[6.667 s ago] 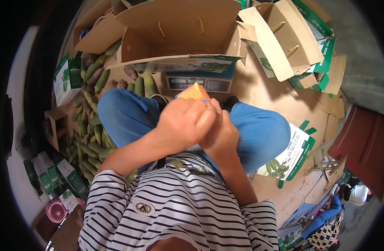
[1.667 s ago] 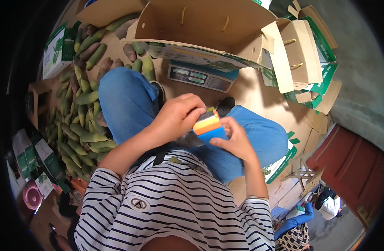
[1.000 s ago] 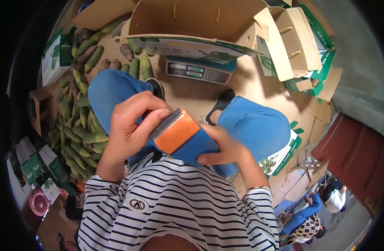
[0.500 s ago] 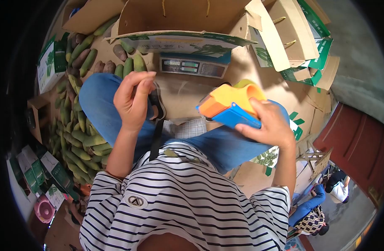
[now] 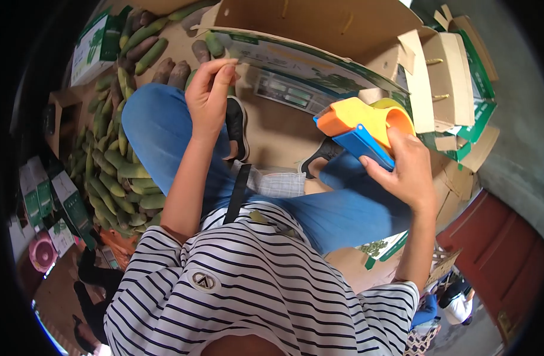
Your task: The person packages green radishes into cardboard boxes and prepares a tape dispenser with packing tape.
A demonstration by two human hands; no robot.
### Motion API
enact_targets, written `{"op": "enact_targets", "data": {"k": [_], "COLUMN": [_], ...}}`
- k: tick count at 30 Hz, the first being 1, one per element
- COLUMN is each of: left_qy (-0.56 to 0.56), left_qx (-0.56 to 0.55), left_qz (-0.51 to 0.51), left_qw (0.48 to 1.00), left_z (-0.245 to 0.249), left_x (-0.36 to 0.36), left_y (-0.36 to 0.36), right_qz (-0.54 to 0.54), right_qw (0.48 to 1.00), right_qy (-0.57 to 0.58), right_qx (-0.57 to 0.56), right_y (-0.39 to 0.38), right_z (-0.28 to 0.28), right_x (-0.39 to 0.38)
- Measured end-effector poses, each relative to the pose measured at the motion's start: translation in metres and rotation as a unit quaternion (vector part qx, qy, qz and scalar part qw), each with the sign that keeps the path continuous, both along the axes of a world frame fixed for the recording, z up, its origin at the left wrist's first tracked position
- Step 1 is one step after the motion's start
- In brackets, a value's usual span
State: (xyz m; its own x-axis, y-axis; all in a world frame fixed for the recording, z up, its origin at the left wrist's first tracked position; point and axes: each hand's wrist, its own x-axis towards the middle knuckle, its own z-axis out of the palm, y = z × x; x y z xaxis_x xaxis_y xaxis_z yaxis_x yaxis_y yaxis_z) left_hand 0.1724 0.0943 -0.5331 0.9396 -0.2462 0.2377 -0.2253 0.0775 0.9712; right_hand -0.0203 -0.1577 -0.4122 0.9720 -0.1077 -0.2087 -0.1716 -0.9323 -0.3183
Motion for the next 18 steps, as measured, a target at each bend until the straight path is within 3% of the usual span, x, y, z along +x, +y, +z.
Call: {"op": "enact_targets", "data": {"k": [10,18], "left_qy": [-0.073,-0.065], "left_qx": [0.044,0.055], "left_qz": [0.170,0.209], "left_qw": [0.982,0.974], "left_z": [-0.058,-0.071], "left_x": [0.073,0.090], "left_y": [0.007,-0.004], "right_qz": [0.016,-0.018], "right_qw": [0.988,0.985], "right_qy": [-0.090,-0.089], "right_qx": [-0.122,-0.149], "right_y": [0.063,0.081], "right_z": [-0.035,-0.049], "right_x": [0.071,0.089]}}
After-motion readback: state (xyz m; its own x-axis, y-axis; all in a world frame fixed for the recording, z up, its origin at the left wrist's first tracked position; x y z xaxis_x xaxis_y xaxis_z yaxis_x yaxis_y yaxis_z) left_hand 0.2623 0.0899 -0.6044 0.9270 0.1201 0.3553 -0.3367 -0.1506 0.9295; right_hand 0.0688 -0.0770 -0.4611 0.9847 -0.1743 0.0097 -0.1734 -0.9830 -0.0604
